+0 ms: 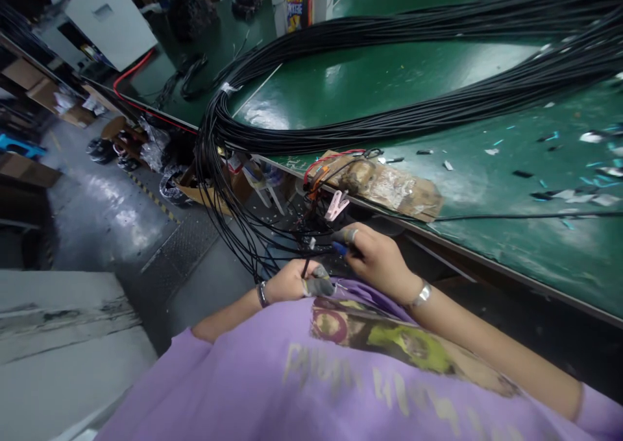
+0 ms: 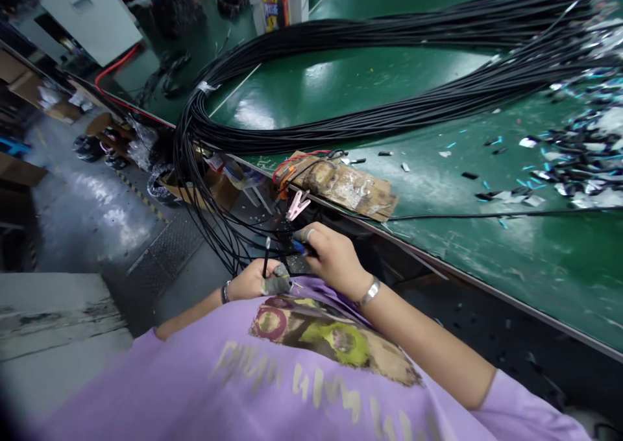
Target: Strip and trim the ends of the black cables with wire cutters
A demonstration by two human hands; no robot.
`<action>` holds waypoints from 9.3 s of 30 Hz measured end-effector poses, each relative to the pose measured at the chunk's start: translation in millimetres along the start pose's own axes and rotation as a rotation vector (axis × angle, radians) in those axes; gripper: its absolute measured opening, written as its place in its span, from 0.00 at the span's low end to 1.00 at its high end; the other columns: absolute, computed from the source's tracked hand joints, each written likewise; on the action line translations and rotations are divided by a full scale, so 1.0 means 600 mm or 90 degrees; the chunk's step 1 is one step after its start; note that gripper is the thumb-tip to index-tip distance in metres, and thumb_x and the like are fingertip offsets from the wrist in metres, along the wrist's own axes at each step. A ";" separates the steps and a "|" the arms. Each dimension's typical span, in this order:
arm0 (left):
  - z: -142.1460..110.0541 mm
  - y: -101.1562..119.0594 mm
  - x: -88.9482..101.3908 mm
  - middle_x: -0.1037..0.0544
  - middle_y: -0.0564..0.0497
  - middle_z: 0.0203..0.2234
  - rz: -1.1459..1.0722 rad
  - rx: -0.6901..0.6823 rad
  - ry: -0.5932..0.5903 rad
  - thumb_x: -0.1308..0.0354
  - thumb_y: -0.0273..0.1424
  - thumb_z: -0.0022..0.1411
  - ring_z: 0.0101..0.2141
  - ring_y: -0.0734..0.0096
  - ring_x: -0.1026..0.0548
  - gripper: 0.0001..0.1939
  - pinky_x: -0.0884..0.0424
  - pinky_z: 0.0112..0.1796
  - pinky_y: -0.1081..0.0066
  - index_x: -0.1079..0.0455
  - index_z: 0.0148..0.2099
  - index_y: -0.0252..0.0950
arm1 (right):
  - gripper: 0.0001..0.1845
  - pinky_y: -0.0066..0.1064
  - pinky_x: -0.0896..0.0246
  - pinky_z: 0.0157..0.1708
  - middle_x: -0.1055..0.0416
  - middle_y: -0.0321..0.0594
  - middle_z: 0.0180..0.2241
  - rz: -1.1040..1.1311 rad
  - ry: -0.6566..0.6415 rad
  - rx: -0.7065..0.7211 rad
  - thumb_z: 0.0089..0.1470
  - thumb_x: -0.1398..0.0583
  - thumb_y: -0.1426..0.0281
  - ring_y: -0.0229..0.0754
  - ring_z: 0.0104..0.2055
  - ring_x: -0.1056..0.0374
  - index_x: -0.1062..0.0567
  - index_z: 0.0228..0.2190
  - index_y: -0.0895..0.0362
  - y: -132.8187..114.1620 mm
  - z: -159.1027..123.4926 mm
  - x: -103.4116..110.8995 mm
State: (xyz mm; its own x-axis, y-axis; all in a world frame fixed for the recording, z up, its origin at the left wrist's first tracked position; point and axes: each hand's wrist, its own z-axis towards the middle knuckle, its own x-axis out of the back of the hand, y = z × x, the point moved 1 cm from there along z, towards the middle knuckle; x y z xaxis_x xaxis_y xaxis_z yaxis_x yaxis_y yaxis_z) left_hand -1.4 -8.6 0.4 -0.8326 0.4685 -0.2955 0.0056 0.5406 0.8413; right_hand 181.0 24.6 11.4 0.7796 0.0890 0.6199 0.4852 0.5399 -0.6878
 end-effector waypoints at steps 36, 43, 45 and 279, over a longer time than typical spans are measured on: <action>0.007 -0.005 -0.001 0.38 0.57 0.18 0.160 -0.075 0.106 0.33 0.46 0.41 0.21 0.82 0.42 0.24 0.43 0.23 0.78 0.35 0.25 0.30 | 0.17 0.33 0.35 0.32 0.29 0.36 0.27 0.506 -0.045 -0.376 0.43 0.35 0.55 0.39 0.29 0.34 0.31 0.28 0.53 -0.015 -0.013 0.007; 0.006 -0.007 0.000 0.38 0.57 0.19 0.203 -0.098 0.117 0.34 0.45 0.44 0.22 0.81 0.42 0.23 0.42 0.24 0.78 0.38 0.25 0.31 | 0.17 0.34 0.35 0.32 0.30 0.35 0.26 0.431 -0.136 -0.388 0.38 0.33 0.59 0.40 0.29 0.34 0.31 0.28 0.54 -0.016 -0.027 -0.007; 0.007 -0.010 0.001 0.38 0.57 0.19 0.219 -0.101 0.102 0.35 0.45 0.45 0.22 0.82 0.43 0.22 0.43 0.23 0.78 0.38 0.25 0.31 | 0.16 0.33 0.36 0.30 0.31 0.35 0.25 0.396 -0.149 -0.368 0.39 0.33 0.60 0.39 0.28 0.36 0.30 0.27 0.55 -0.019 -0.026 -0.010; 0.011 0.012 0.007 0.32 0.54 0.22 0.444 -0.181 0.189 0.42 0.37 0.55 0.25 0.76 0.37 0.11 0.39 0.29 0.76 0.32 0.30 0.33 | 0.13 0.30 0.40 0.28 0.32 0.33 0.21 0.381 -0.171 -0.302 0.43 0.38 0.59 0.37 0.25 0.39 0.32 0.21 0.56 -0.002 -0.004 -0.006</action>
State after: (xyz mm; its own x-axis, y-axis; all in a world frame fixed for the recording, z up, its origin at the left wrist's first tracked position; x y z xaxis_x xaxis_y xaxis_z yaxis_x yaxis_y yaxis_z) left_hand -1.4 1.8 2.5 -0.8015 0.4060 0.4390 0.4705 -0.0251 0.8821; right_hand 178.5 21.6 9.4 0.8682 0.4805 0.1240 0.1790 -0.0702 -0.9813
